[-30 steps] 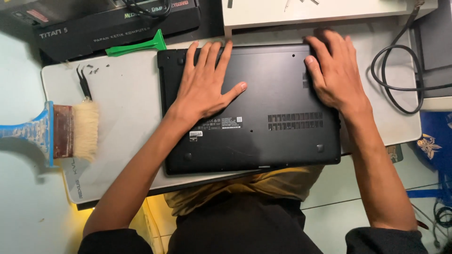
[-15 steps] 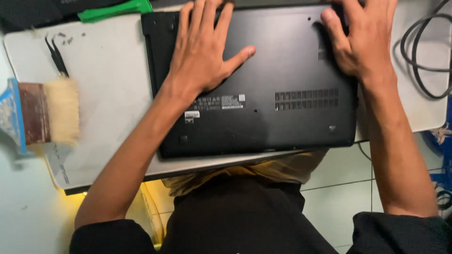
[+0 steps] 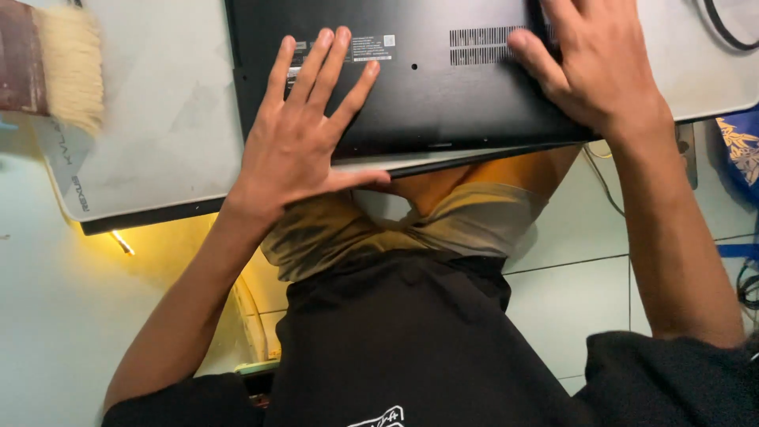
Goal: Attaching and screwing the back cover onto a laptop after cleaning the internals with a brush.
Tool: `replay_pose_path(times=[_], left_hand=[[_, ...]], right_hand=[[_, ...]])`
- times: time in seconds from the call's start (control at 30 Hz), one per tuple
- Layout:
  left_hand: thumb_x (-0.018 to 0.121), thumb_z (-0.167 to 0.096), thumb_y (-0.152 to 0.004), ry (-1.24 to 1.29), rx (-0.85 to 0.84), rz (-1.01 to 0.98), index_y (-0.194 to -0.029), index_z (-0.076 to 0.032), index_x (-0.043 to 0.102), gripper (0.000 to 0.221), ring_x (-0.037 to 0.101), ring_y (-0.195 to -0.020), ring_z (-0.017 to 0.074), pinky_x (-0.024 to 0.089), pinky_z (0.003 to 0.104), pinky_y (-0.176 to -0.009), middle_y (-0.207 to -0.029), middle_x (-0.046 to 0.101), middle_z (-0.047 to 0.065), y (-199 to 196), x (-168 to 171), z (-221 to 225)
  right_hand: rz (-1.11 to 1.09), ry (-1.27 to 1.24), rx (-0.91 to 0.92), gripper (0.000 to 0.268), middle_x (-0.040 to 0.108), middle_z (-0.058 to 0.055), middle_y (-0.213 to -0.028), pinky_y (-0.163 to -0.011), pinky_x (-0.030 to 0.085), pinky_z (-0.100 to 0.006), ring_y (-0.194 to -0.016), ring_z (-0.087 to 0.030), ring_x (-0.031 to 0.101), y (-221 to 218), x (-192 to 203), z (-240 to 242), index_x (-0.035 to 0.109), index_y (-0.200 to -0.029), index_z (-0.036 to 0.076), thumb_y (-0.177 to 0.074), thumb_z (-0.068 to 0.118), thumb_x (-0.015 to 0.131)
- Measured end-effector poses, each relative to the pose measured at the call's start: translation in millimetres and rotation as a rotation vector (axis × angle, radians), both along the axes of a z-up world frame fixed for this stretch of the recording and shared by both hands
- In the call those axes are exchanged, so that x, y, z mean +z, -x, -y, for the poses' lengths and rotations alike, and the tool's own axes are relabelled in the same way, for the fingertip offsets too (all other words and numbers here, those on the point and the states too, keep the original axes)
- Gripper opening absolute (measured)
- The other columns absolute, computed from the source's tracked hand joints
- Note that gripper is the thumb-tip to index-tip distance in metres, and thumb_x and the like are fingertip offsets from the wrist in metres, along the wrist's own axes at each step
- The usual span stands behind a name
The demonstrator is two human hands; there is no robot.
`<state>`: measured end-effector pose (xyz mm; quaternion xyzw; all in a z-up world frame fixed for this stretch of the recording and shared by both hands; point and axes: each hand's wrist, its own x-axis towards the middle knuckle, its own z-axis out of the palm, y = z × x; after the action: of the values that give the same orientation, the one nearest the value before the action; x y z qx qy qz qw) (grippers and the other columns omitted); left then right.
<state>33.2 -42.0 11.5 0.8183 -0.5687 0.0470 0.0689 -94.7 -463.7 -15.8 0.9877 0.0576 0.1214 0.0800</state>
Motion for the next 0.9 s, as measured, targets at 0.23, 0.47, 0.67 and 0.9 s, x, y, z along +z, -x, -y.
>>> replay_pose_path(times=[0.23, 0.47, 0.67, 0.9], left_hand=[[0.091, -0.090, -0.105, -0.029, -0.025, 0.110, -0.193, -0.017, 0.038, 0.126, 0.034, -0.178, 0.0492, 0.030, 0.072, -0.143, -0.191, 0.033, 0.032, 25.7, -8.6, -20.7], [0.075, -0.014, -0.133, 0.120, 0.040, 0.566, -0.175, -0.023, 0.065, 0.044, 0.068, -0.156, 0.0402, 0.062, 0.052, -0.131, -0.165, 0.068, 0.028, 80.2, -32.3, -35.2], [0.073, 0.000, -0.127, 0.075, 0.014, 0.714, -0.174, -0.018, 0.063, 0.051, 0.074, -0.149, 0.0367, 0.066, 0.045, -0.127, -0.160, 0.073, 0.025, 84.9, -37.0, -42.9], [0.064, -0.096, -0.118, 0.073, 0.176, 0.303, -0.182, -0.016, 0.055, 0.103, 0.051, -0.167, 0.0506, 0.043, 0.063, -0.141, -0.179, 0.049, 0.035, 108.7, -18.5, -26.3]], right_hand=[[-0.001, -0.327, 0.229, 0.111, 0.042, -0.037, -0.190, -0.144, 0.035, -0.077, -0.177, -0.058, 0.039, 81.2, 10.5, -37.2, 0.053, -0.183, -0.011, -0.110, 0.067, 0.084], [0.448, -0.060, 0.404, 0.041, 0.085, -0.041, -0.148, -0.124, 0.066, -0.068, -0.139, -0.058, 0.084, 107.8, -20.5, -45.5, 0.091, -0.143, -0.008, -0.129, 0.000, 0.054], [0.627, 0.101, 0.523, 0.019, 0.095, -0.031, -0.126, -0.105, 0.078, -0.052, -0.118, -0.044, 0.094, 103.3, -28.0, -44.5, 0.094, -0.123, -0.007, -0.114, -0.018, 0.081], [0.419, -0.096, 0.399, 0.056, 0.083, -0.039, -0.148, -0.120, 0.071, -0.062, -0.137, -0.055, 0.085, 118.5, 5.2, -69.2, 0.090, -0.138, -0.010, -0.119, 0.040, 0.073]])
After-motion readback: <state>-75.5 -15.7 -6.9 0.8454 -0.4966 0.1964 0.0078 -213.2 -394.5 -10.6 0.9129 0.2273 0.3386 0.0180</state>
